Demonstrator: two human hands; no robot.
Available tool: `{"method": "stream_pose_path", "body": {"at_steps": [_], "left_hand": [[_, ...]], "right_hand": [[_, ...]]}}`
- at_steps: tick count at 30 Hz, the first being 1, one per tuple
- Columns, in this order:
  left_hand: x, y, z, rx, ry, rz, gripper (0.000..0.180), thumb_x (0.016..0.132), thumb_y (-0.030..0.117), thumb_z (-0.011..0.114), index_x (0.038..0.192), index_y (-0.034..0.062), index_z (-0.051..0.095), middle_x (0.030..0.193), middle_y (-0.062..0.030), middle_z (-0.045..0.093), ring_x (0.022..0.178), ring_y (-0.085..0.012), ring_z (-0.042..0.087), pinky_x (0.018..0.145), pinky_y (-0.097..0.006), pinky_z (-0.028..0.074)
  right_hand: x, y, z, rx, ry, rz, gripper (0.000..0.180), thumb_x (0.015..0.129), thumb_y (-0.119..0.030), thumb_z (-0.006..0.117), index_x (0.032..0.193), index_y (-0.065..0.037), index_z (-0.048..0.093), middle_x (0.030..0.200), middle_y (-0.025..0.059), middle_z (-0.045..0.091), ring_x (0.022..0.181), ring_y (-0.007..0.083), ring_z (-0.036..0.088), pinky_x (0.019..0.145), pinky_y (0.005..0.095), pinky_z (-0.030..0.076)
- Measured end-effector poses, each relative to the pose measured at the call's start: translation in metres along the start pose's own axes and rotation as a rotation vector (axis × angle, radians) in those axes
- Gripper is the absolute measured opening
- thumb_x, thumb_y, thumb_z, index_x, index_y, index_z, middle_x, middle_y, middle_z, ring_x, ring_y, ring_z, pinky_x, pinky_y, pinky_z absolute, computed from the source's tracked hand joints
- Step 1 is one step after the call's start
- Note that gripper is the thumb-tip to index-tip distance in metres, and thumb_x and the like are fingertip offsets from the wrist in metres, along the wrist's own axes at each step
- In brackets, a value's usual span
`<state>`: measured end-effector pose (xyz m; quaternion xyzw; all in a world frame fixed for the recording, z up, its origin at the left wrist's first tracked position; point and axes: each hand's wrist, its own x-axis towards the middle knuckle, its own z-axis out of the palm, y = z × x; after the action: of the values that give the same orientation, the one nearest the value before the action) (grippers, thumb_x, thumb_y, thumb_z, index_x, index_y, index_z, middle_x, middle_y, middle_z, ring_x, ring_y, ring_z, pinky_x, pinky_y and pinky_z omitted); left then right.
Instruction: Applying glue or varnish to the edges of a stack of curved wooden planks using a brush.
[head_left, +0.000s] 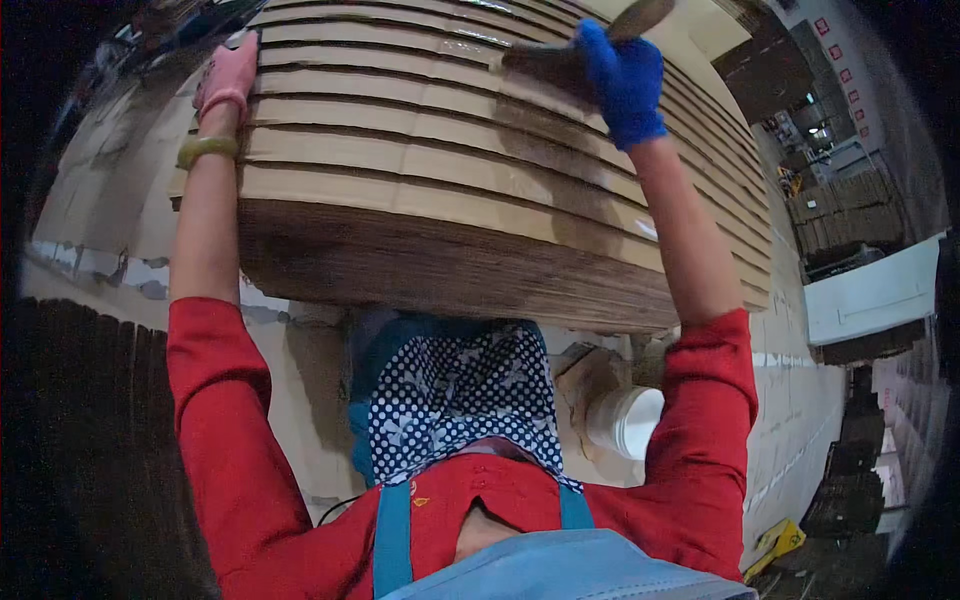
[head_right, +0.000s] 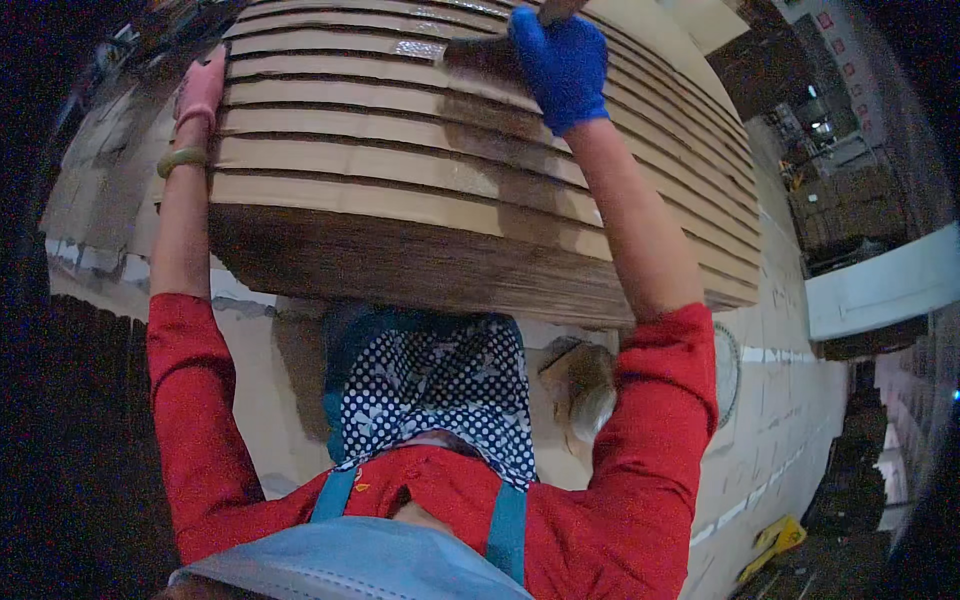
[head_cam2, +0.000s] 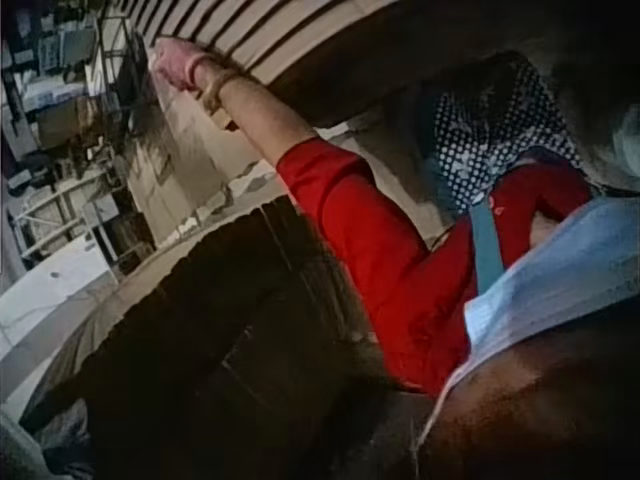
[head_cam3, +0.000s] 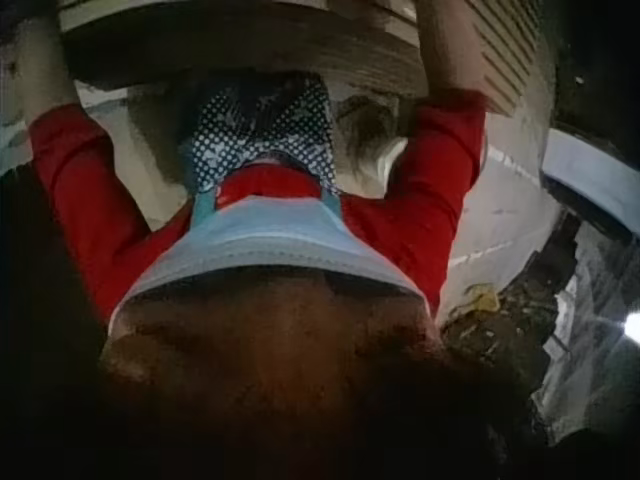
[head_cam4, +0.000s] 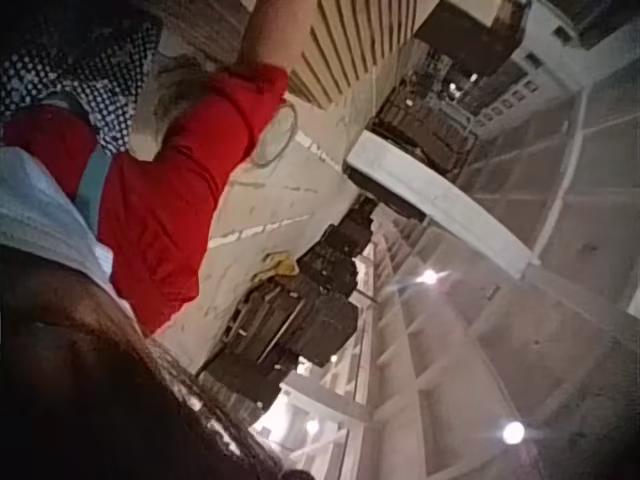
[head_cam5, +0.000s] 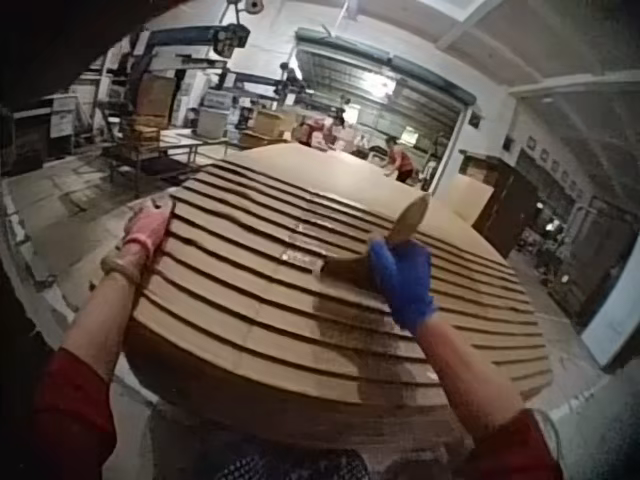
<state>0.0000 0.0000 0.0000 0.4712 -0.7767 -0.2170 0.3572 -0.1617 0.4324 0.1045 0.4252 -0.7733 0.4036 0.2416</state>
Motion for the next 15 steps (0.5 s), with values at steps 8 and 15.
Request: {"method": "stream_pose_path", "body": {"at_steps": [8,15], "left_hand": [[-0.025,0.016,-0.022,-0.034,-0.024,0.010,0.080,0.075,0.062,0.042,0.122,-0.0030,0.050,0.123,-0.0242,0.051,0.116,-0.0378,0.048,0.097,-0.044,0.035],[-0.026,0.014,-0.025,-0.007,-0.016,-0.016,0.076,0.077,0.058,0.040,0.120,-0.0032,0.052,0.122,-0.0243,0.052,0.115,-0.0377,0.049,0.096,-0.044,0.036]], "right_hand": [[-0.074,-0.046,0.016,0.031,-0.114,-0.012,0.034,0.083,-0.032,0.058,0.066,-0.003,0.063,0.055,0.0177,0.055,0.051,0.0237,0.060,0.050,0.0355,0.044],[0.032,-0.034,0.042,-0.255,0.014,-0.205,0.039,0.083,-0.035,0.052,0.065,-0.003,0.061,0.058,0.0210,0.056,0.055,0.0342,0.060,0.053,0.0420,0.045]]}}
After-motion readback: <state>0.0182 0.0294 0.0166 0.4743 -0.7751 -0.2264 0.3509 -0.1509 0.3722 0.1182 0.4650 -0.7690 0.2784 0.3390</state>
